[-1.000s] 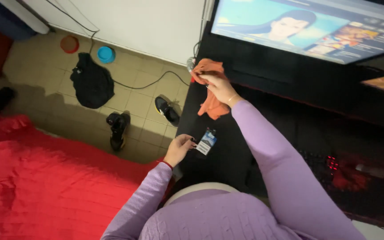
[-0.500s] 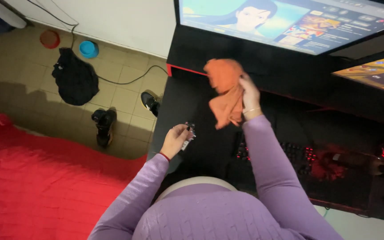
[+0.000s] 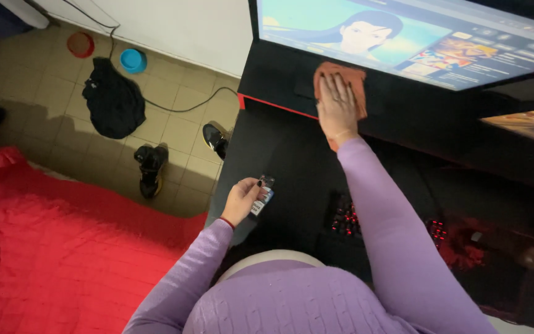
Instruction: Cleaning a gaming desk, monitors, and peripherals with a cloth.
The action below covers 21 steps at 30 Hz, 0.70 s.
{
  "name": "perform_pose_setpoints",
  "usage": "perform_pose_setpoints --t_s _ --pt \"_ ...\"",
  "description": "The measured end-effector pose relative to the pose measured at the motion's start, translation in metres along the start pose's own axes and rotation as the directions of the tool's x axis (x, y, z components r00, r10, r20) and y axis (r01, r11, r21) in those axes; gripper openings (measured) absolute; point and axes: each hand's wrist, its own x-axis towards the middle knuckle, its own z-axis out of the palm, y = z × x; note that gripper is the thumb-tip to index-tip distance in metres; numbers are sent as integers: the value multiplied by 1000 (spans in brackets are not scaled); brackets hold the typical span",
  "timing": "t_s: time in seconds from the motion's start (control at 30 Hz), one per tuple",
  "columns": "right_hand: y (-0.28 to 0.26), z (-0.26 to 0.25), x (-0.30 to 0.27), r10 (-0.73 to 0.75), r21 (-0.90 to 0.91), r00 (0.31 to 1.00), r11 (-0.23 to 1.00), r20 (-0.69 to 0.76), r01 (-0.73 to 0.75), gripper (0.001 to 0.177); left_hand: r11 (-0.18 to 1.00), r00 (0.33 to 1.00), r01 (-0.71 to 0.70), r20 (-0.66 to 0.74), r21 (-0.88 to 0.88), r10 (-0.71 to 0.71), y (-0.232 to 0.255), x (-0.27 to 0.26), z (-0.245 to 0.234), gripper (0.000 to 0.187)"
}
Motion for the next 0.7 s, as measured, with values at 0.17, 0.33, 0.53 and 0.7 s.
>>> perform_pose_setpoints --t_s 0.17,0.33,0.53,0.7 --pt "-32 -5 30 -21 7 996 1000 84 21 67 1000 1000 -2 10 -9 2 -13 9 -1 19" --pt "-39 6 63 68 64 990 995 120 -76 68 1000 1000 -9 12 13 9 -3 12 -3 19" --pt "-40 14 78 108 -18 992 994 67 -107 70 997 999 -38 20 72 37 12 9 -8 20" --pt "-42 -9 50 -162 38 984 987 76 159 63 948 989 -129 -32 292 144 52 25 3 23"
